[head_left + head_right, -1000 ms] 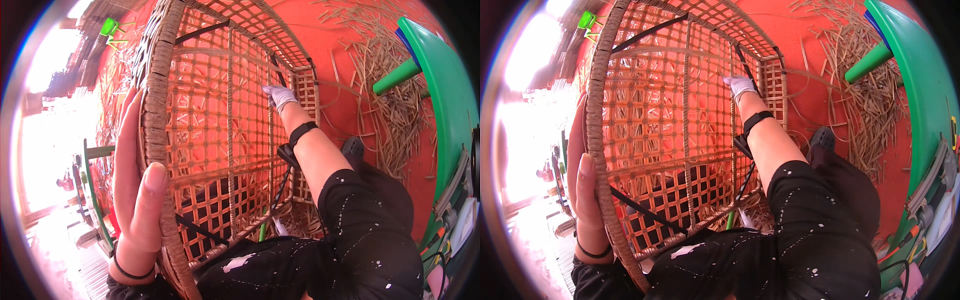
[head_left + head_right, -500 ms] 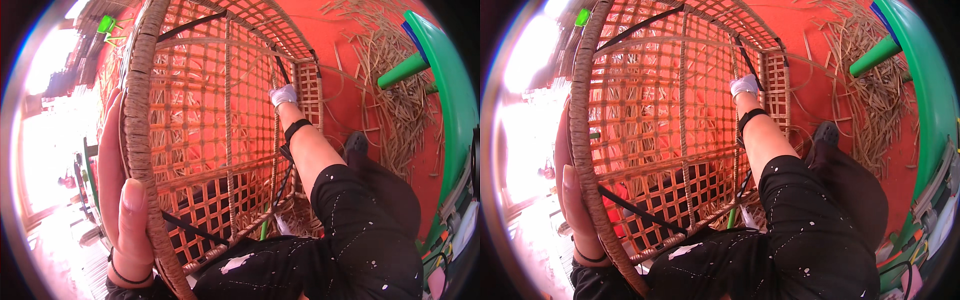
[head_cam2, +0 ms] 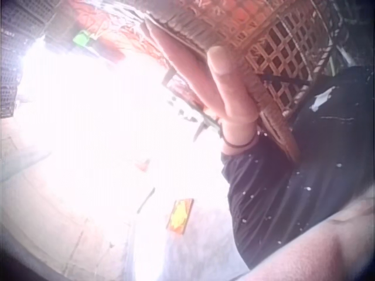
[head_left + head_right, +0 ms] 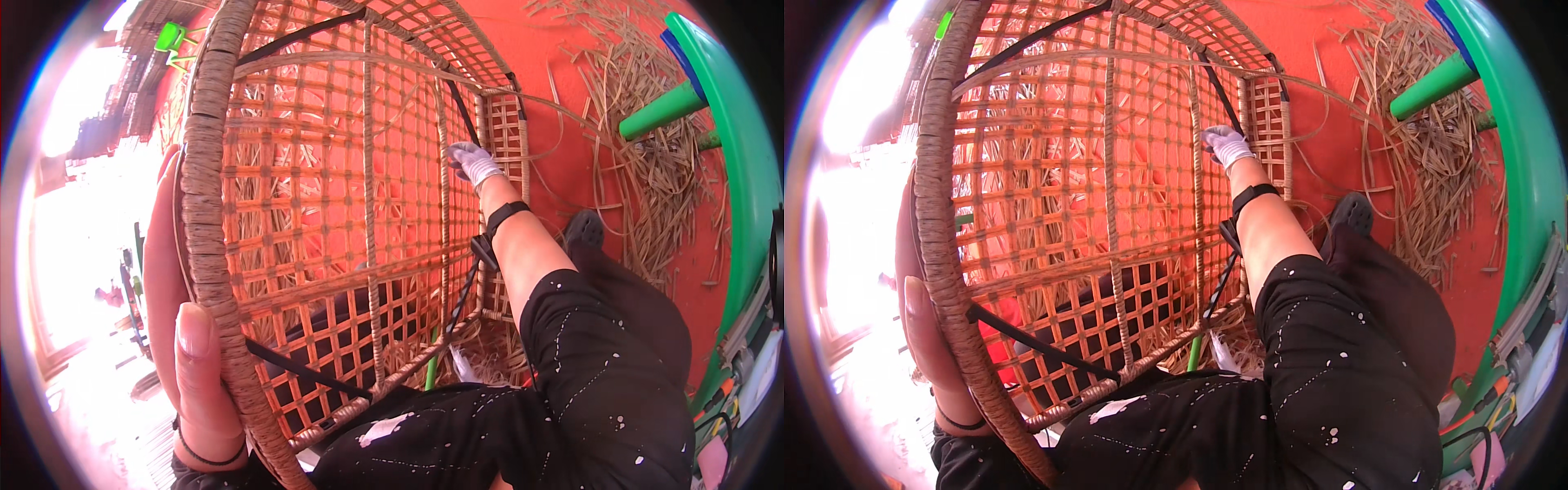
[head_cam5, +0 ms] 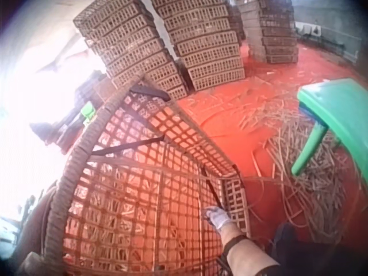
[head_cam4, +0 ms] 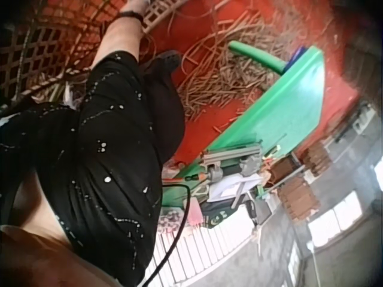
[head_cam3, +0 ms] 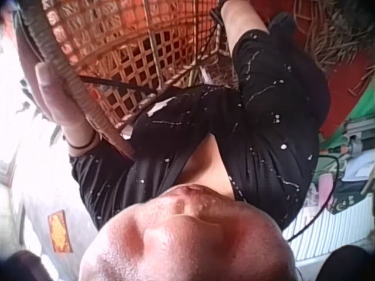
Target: Weaving a bamboo furniture frame using long flexible strips to complete a structural component.
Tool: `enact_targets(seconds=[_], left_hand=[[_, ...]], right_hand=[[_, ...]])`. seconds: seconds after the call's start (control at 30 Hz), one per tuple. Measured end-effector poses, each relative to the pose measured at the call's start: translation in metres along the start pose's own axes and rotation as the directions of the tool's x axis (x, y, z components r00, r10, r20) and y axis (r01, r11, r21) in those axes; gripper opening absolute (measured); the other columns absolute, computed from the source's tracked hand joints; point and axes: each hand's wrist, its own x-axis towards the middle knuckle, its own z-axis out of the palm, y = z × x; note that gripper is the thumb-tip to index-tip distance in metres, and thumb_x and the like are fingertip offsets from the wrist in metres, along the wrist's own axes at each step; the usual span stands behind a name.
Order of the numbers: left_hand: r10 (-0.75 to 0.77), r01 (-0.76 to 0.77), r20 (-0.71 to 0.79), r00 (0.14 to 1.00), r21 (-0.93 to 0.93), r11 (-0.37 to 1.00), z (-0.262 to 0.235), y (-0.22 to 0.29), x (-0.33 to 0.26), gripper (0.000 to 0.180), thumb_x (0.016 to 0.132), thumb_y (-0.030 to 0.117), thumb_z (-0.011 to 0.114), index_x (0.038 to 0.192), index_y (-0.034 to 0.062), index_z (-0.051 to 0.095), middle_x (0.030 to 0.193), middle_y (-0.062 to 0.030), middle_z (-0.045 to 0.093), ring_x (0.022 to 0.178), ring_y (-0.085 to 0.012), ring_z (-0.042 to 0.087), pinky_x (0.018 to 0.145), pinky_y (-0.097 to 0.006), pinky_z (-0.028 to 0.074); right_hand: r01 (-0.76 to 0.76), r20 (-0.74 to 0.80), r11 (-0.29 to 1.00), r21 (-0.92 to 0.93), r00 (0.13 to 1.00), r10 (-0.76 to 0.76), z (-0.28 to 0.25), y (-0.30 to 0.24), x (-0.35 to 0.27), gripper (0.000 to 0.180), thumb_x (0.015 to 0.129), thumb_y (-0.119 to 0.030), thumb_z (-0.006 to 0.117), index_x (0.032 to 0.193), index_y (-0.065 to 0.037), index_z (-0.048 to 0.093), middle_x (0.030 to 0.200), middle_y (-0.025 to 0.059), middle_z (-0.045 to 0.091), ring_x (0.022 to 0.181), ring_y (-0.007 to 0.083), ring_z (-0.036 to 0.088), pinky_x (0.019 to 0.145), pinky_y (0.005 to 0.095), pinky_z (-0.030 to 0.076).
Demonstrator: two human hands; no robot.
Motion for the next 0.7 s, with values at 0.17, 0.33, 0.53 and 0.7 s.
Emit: enact_targets(seconds=[0.17,0.33,0.53,0.7], left_hand=[[-0.005,0.005,-0.008,1.0,0.006,1.0,-0.001,-0.001,-0.001,0.068,0.089,0.035,0.042,0.137,-0.0089,0.022,0.142,-0.0207,0.028,0.132,-0.0273,0.027,0.109,-0.039,0.017],[-0.011,0.011,-0.008,1.0,-0.014,1.0,0.003,-0.001,-0.001,0.068,0.089,0.035,0.041,0.138,-0.0085,0.022,0.141,-0.0204,0.029,0.132,-0.027,0.027,0.108,-0.039,0.017],[-0.029,0.029,-0.035,0.999,-0.006,1.0,-0.007,-0.005,-0.01,0.067,0.089,0.035,0.041,0.138,-0.008,0.023,0.141,-0.02,0.029,0.132,-0.0267,0.027,0.108,-0.039,0.017],[-0.021,0.02,-0.03,0.999,-0.052,0.998,-0.005,-0.005,-0.009,0.067,0.089,0.035,0.04,0.138,-0.0076,0.023,0.141,-0.0197,0.029,0.132,-0.0264,0.027,0.108,-0.038,0.018]], right_hand=[[-0.001,0.084,0.995,-0.099,0.996,0.01,0.004,-0.001,0.01,0.016,0.081,-0.023,0.065,0.089,-0.009,0.063,0.068,0.0021,0.061,0.053,0.0117,0.057,0.043,0.0281,0.044],[-0.085,-0.05,0.644,-0.76,0.996,0.073,-0.031,-0.01,0.035,0.019,0.08,-0.024,0.064,0.081,-0.006,0.065,0.068,0.0078,0.061,0.054,0.0156,0.057,0.044,0.0317,0.044],[-0.364,-0.402,0.306,-0.88,0.913,-0.069,-0.147,-0.02,0.017,0.04,0.082,-0.035,0.051,0.111,-0.009,0.061,0.121,0.0149,0.055,0.112,0.0304,0.052,0.092,0.0392,0.044],[-0.548,-0.839,0.779,-0.304,0.542,0.054,-0.283,0.002,0.014,0.039,0.081,-0.03,0.054,0.109,-0.003,0.061,0.12,0.0141,0.057,0.113,0.0254,0.054,0.089,0.0359,0.047]])
